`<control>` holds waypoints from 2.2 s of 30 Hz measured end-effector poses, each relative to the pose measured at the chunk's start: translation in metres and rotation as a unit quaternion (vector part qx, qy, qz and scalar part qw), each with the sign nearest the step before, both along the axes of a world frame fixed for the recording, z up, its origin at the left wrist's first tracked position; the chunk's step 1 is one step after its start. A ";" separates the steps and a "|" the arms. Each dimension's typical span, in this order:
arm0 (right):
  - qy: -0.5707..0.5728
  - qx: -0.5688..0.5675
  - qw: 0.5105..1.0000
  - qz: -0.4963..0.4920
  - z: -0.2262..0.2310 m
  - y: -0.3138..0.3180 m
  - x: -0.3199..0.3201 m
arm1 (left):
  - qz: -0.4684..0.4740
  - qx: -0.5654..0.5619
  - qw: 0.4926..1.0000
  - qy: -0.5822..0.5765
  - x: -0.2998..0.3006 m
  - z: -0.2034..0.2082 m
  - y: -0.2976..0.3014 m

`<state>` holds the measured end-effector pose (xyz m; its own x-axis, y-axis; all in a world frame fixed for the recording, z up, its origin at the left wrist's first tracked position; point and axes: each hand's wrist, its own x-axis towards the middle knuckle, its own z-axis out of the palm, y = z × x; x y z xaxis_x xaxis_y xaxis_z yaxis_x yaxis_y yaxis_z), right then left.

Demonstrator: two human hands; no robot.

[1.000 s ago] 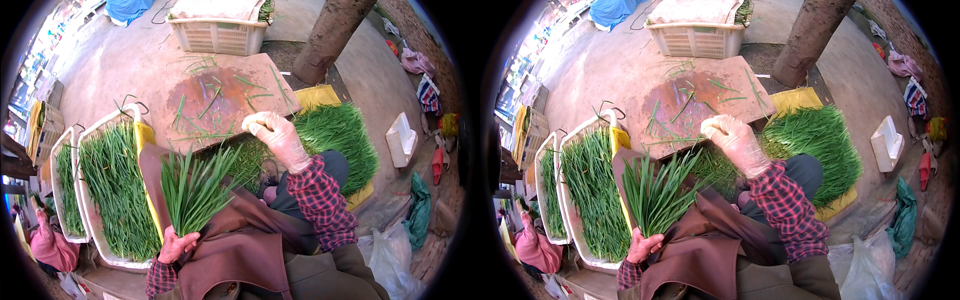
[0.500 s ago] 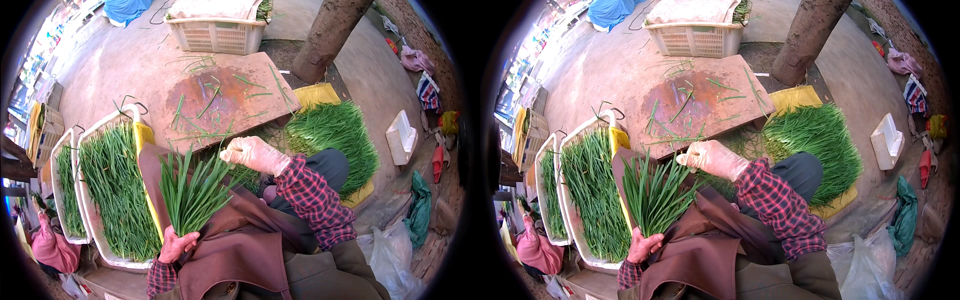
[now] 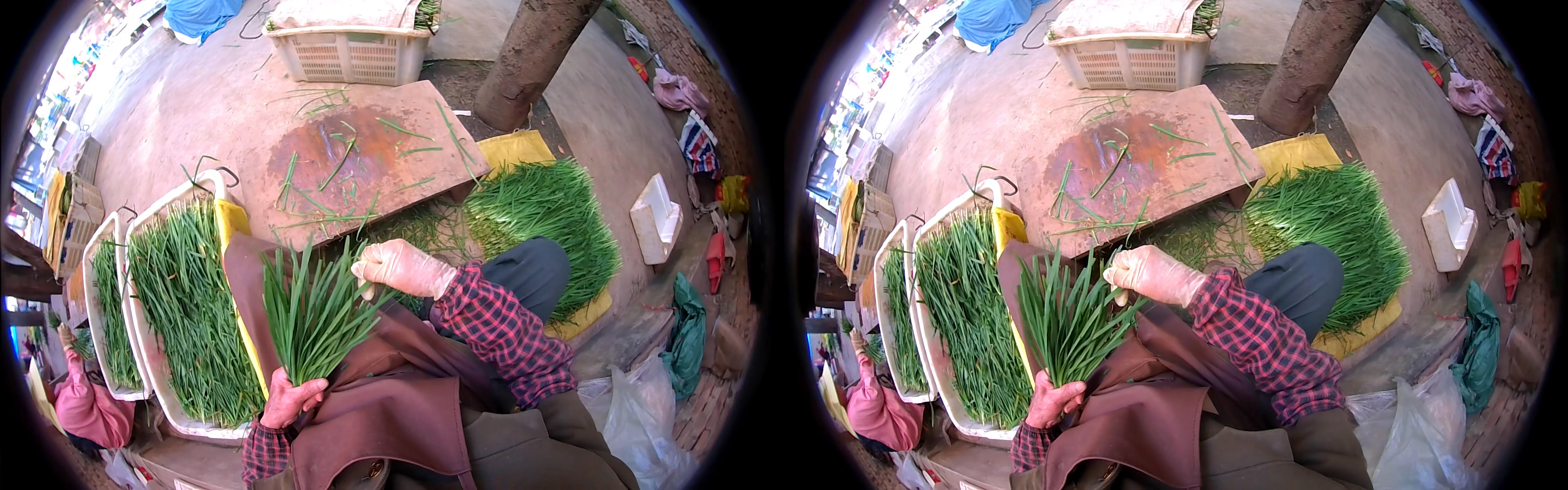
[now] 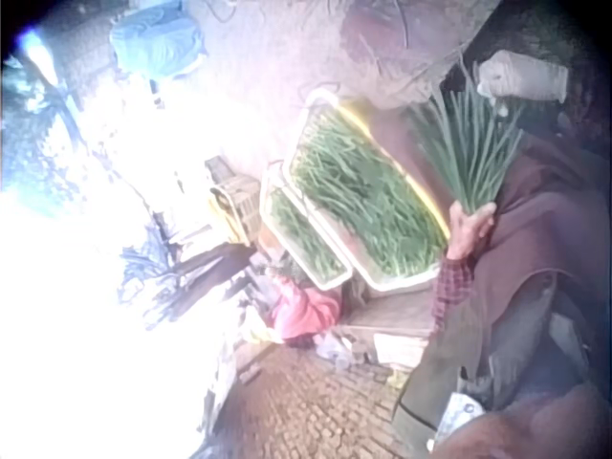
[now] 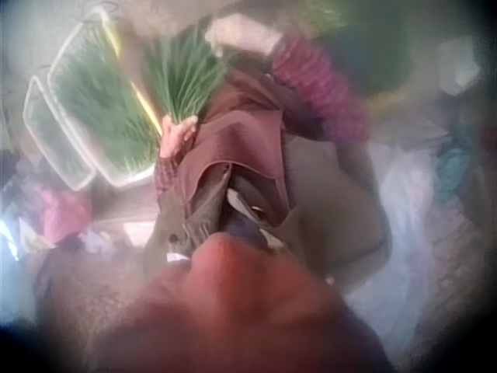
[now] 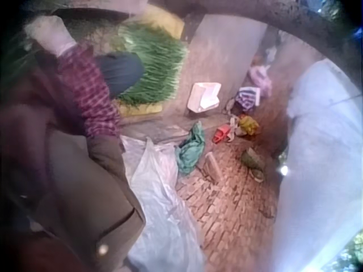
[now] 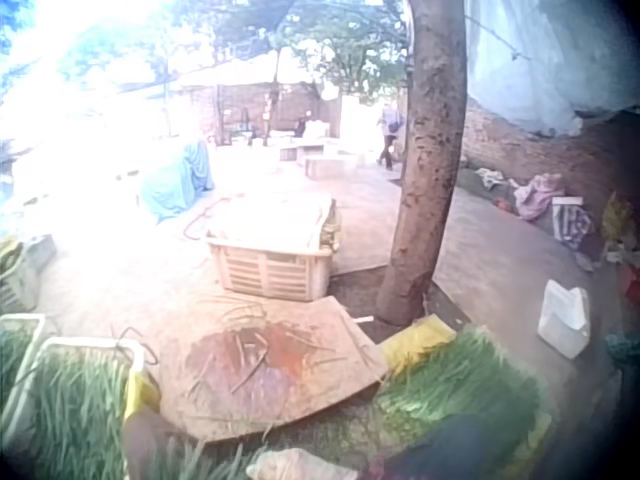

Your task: The person cleans scallions by peeling the outer skin from the bulbs and sorting them into bundles by hand.

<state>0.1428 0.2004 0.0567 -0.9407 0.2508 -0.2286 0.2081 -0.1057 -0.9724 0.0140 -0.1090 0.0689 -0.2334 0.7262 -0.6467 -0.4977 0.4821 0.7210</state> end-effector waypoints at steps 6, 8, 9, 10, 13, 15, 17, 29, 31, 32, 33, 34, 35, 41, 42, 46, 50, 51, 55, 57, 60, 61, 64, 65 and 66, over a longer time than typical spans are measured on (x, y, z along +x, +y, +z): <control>0.115 0.020 0.949 -0.292 -0.022 0.023 0.007 | 0.022 0.011 0.999 -0.031 0.005 0.000 -0.001; 0.107 0.062 0.945 -0.303 -0.013 0.029 0.014 | 0.021 0.009 0.999 -0.026 0.004 -0.001 -0.001; 0.106 0.097 0.935 -0.325 -0.005 0.028 0.017 | 0.017 0.007 1.000 -0.019 0.003 -0.002 0.001; 0.105 0.130 0.925 -0.342 0.005 0.026 0.017 | 0.018 0.004 1.000 -0.011 0.003 -0.002 0.000; 0.097 0.155 0.921 -0.344 0.036 0.016 0.021 | 0.034 0.009 0.999 -0.011 0.003 -0.005 -0.003; 0.059 0.085 0.955 -0.279 0.050 0.004 0.024 | 0.038 0.006 0.999 0.002 0.004 -0.003 -0.002; 0.003 0.086 0.976 -0.202 0.054 -0.017 0.019 | 0.037 0.002 0.999 0.014 0.005 -0.003 -0.001; 0.028 -0.217 0.946 -0.240 0.018 -0.037 0.026 | 0.054 0.017 0.998 -0.040 0.001 -0.003 -0.007; -0.042 -0.120 0.957 -0.259 0.014 -0.020 0.031 | 0.056 0.030 0.994 -0.084 -0.001 -0.002 -0.008; -0.084 -0.069 0.963 -0.248 0.008 -0.010 0.033 | 0.052 0.031 0.994 -0.096 -0.002 -0.002 -0.008; -0.056 -0.055 0.970 -0.231 0.004 -0.004 0.037 | 0.048 0.032 0.993 -0.107 -0.003 -0.004 -0.009; -0.016 -0.036 0.967 -0.251 0.001 -0.004 0.035 | 0.045 0.033 0.991 -0.118 -0.004 -0.005 -0.010; 0.024 -0.016 0.963 -0.269 0.001 -0.005 0.031 | 0.044 0.038 0.990 -0.130 -0.005 -0.006 -0.010; 0.077 -0.034 0.974 -0.211 0.021 -0.004 0.016 | 0.047 0.054 0.986 -0.153 -0.004 -0.007 -0.013; 0.081 -0.026 0.982 -0.166 0.018 -0.003 0.014 | 0.048 0.053 0.985 -0.155 -0.003 -0.007 -0.012; -0.019 0.006 0.996 -0.082 0.026 -0.016 -0.001 | 0.033 0.041 0.987 -0.155 -0.004 -0.008 -0.011; 0.004 -0.107 0.991 -0.080 0.013 -0.024 0.000 | 0.035 0.044 0.986 -0.158 -0.005 -0.008 -0.011; 0.006 -0.136 0.988 -0.075 0.014 -0.024 0.003 | 0.046 0.045 0.985 -0.161 -0.005 -0.008 -0.014; -0.015 -0.050 0.988 -0.146 0.008 -0.025 0.014 | 0.043 0.045 0.989 -0.134 -0.008 -0.001 -0.006; -0.040 0.040 0.978 -0.200 0.009 -0.029 0.016 | 0.043 0.052 0.987 -0.147 -0.009 -0.005 -0.006; 0.105 -0.207 0.930 -0.285 0.028 -0.001 0.028 | 0.053 0.033 0.988 -0.144 -0.009 -0.005 -0.008; 0.074 -0.136 0.936 -0.316 0.023 0.010 0.031 | 0.056 0.021 0.989 -0.135 -0.012 -0.003 -0.007; -0.124 -0.004 0.949 -0.290 0.018 0.018 0.037 | 0.069 0.025 0.993 -0.093 -0.009 0.001 0.000; -0.079 0.042 0.952 -0.294 0.005 0.012 0.037 | 0.062 0.019 0.995 -0.070 -0.011 0.002 0.004; -0.036 0.088 0.950 -0.298 -0.017 0.006 0.039 | 0.062 0.009 0.997 -0.045 -0.010 0.003 0.010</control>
